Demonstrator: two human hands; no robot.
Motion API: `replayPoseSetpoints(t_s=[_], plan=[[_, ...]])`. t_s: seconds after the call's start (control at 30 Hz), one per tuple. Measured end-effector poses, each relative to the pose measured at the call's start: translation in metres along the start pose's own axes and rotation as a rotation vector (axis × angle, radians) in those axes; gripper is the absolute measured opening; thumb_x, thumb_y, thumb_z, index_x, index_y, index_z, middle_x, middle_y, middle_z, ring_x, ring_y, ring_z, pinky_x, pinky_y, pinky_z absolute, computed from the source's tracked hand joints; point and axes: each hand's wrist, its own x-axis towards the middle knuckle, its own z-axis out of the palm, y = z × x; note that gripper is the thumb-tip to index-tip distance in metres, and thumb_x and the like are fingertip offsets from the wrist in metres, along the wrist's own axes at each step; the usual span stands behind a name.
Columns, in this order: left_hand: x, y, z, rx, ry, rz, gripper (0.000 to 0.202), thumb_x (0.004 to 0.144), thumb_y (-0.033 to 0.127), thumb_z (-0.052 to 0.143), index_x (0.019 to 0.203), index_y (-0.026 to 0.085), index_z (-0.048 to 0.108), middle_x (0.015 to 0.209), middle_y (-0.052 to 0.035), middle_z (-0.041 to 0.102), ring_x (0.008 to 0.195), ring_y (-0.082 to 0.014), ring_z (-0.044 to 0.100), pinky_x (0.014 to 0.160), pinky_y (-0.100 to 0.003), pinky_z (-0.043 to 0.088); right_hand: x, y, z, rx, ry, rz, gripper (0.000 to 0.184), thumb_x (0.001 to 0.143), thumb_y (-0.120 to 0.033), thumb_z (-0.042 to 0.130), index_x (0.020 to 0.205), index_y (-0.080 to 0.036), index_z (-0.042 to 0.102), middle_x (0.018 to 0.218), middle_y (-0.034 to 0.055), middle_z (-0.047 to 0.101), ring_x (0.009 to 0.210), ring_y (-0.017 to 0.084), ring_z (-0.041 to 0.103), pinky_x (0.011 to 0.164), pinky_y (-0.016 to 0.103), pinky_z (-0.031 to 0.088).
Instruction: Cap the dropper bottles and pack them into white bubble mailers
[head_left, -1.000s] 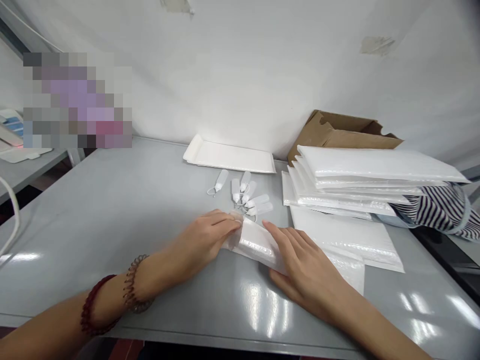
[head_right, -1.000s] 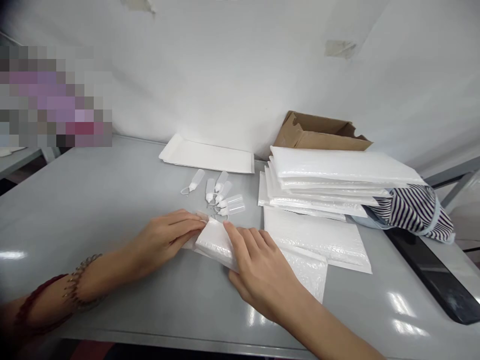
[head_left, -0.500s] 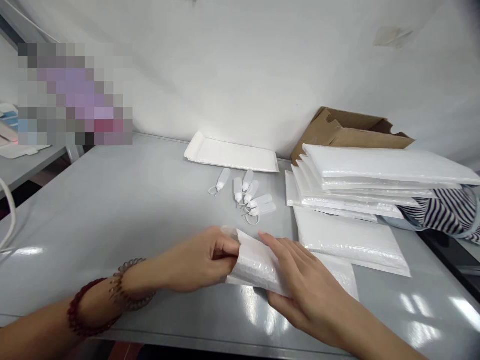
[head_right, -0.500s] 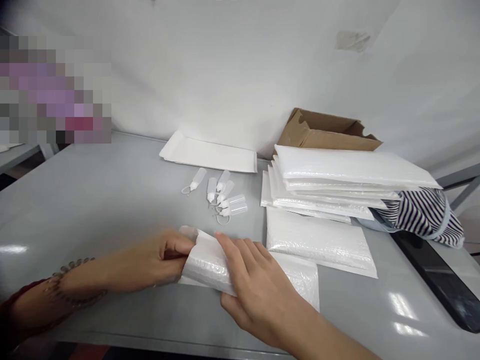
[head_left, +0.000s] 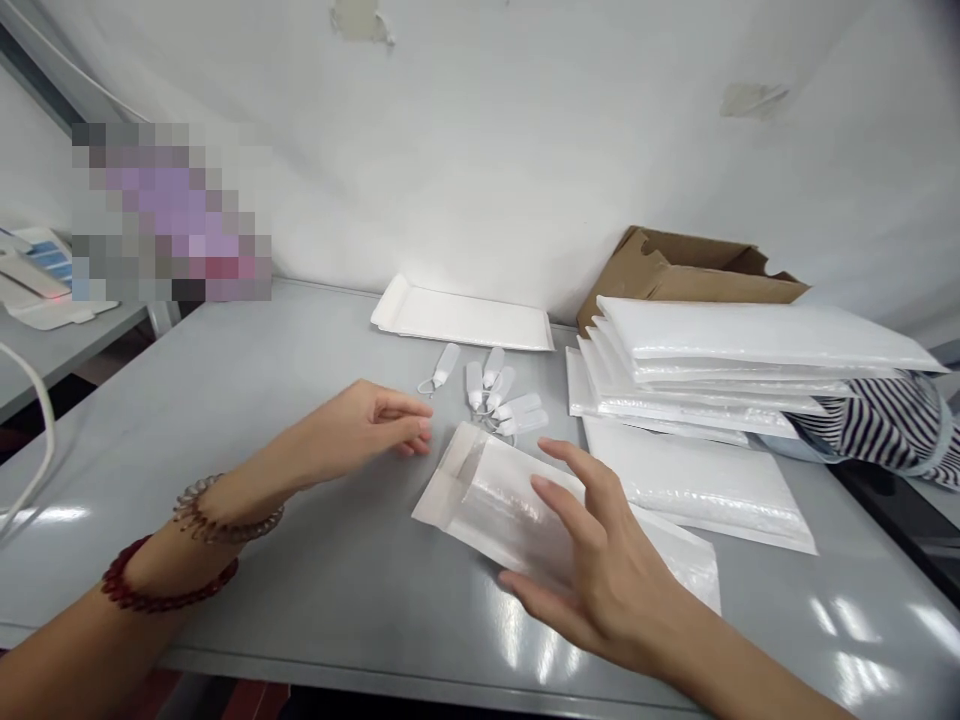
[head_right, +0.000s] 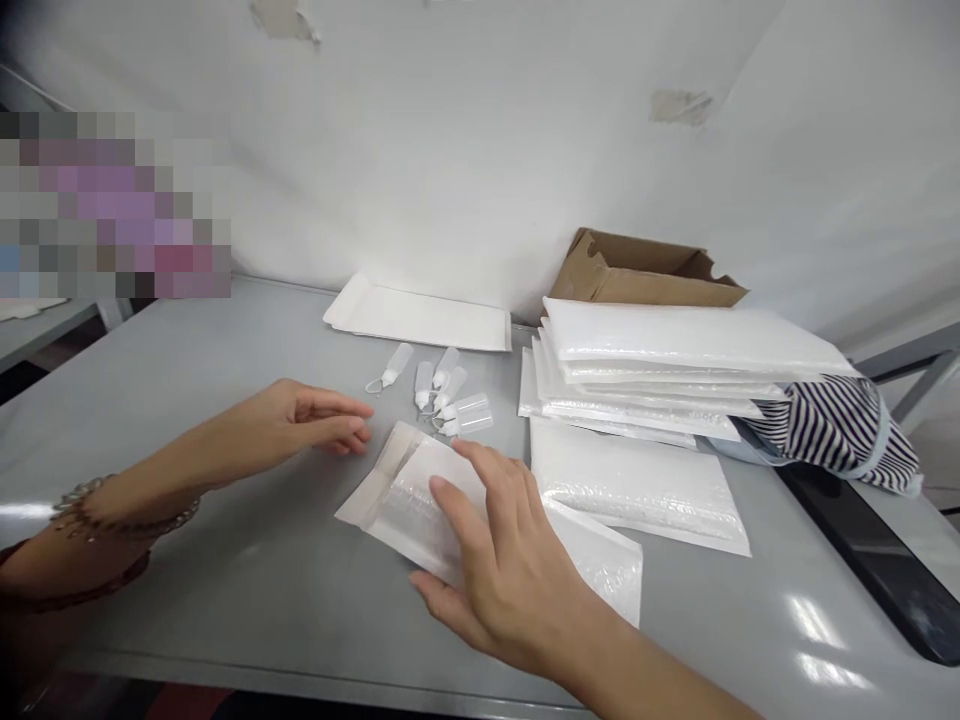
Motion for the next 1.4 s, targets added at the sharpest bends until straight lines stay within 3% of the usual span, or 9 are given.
replayPoseSetpoints(t_s=[0.17,0.3,0.5,0.67,0.77,0.83,0.97,1.13,1.4], plan=[[0.002,0.003,0.019,-0.031,-0.229,-0.025,0.023,0.086,0.032,0.057,0.091,0.017,0.073,0.077,-0.0036,0.075,0.072,-0.0169,0.071,0.069,-0.025,0.058,0.006,-0.004,-0.002,-0.032,-0.126,-0.093,0.024,0.090,-0.022,0.053,0.112,-0.011,0.051,0.112,0.0178,0.056,0.102,0.030,0.054,0.082,0.047,0.051],[0.004,0.000,0.031,-0.018,-0.281,0.026,0.024,0.086,0.033,0.056,0.092,0.016,0.072,0.066,-0.0017,0.071,0.061,-0.0151,0.067,0.057,-0.022,0.055,0.006,-0.001,0.005,-0.040,-0.329,-0.043,0.029,0.092,-0.031,0.053,0.114,-0.012,0.056,0.114,0.0135,0.062,0.107,0.030,0.056,0.089,0.049,0.050],[-0.003,0.001,0.047,0.072,-0.255,0.172,0.029,0.091,0.034,0.049,0.082,0.015,0.068,0.064,-0.0021,0.067,0.059,-0.0145,0.063,0.056,-0.024,0.052,0.002,0.001,0.002,-0.027,-0.326,-0.066,0.038,0.092,-0.036,0.053,0.121,-0.011,0.056,0.122,0.0150,0.060,0.114,0.030,0.055,0.095,0.050,0.048],[-0.010,-0.002,0.071,0.297,-0.079,0.592,0.021,0.092,0.017,0.046,0.099,0.013,0.065,0.105,-0.0101,0.062,0.096,-0.0197,0.057,0.089,-0.033,0.048,0.001,0.002,0.001,-0.021,-0.328,-0.086,0.040,0.093,-0.035,0.052,0.123,-0.010,0.054,0.123,0.0162,0.060,0.117,0.031,0.054,0.097,0.050,0.047],[-0.010,-0.007,0.075,0.586,-0.033,0.892,0.024,0.094,0.009,0.040,0.099,0.008,0.063,0.105,-0.0133,0.060,0.102,-0.0216,0.055,0.093,-0.036,0.048,0.002,0.003,0.004,-0.027,-0.254,-0.071,0.036,0.094,-0.027,0.048,0.122,-0.004,0.054,0.120,0.0198,0.061,0.114,0.030,0.057,0.095,0.048,0.050],[-0.011,-0.009,0.073,0.710,-0.035,0.956,0.023,0.093,0.006,0.039,0.096,0.009,0.062,0.103,-0.0126,0.061,0.100,-0.0212,0.056,0.092,-0.035,0.050,0.002,0.003,0.007,-0.054,-0.230,-0.055,0.038,0.095,-0.027,0.047,0.124,-0.002,0.052,0.124,0.0228,0.058,0.116,0.032,0.055,0.093,0.049,0.050],[-0.018,-0.005,0.069,0.867,-0.037,0.981,0.020,0.087,0.005,0.043,0.085,0.011,0.062,0.092,-0.0114,0.061,0.087,-0.0221,0.058,0.078,-0.034,0.054,0.002,0.002,0.014,-0.162,-0.274,-0.103,0.054,0.095,-0.042,0.045,0.134,-0.005,0.043,0.144,0.0220,0.043,0.133,0.037,0.038,0.095,0.060,0.046],[-0.028,0.000,0.068,0.967,-0.058,0.983,0.018,0.083,0.007,0.047,0.071,0.013,0.059,0.074,-0.0070,0.057,0.066,-0.0201,0.054,0.057,-0.033,0.050,0.000,-0.004,0.020,-0.218,-0.253,-0.128,0.064,0.091,-0.054,0.048,0.132,-0.005,0.043,0.141,0.0248,0.044,0.134,0.041,0.036,0.092,0.065,0.045],[-0.034,0.004,0.060,0.941,-0.180,0.868,0.009,0.088,0.020,0.054,0.085,0.014,0.059,0.082,-0.0052,0.059,0.075,-0.0205,0.055,0.059,-0.033,0.045,-0.002,-0.005,0.023,-0.257,-0.230,-0.058,0.087,0.079,-0.063,0.060,0.134,0.000,0.037,0.131,0.0389,0.046,0.129,0.050,0.037,0.092,0.064,0.045]])
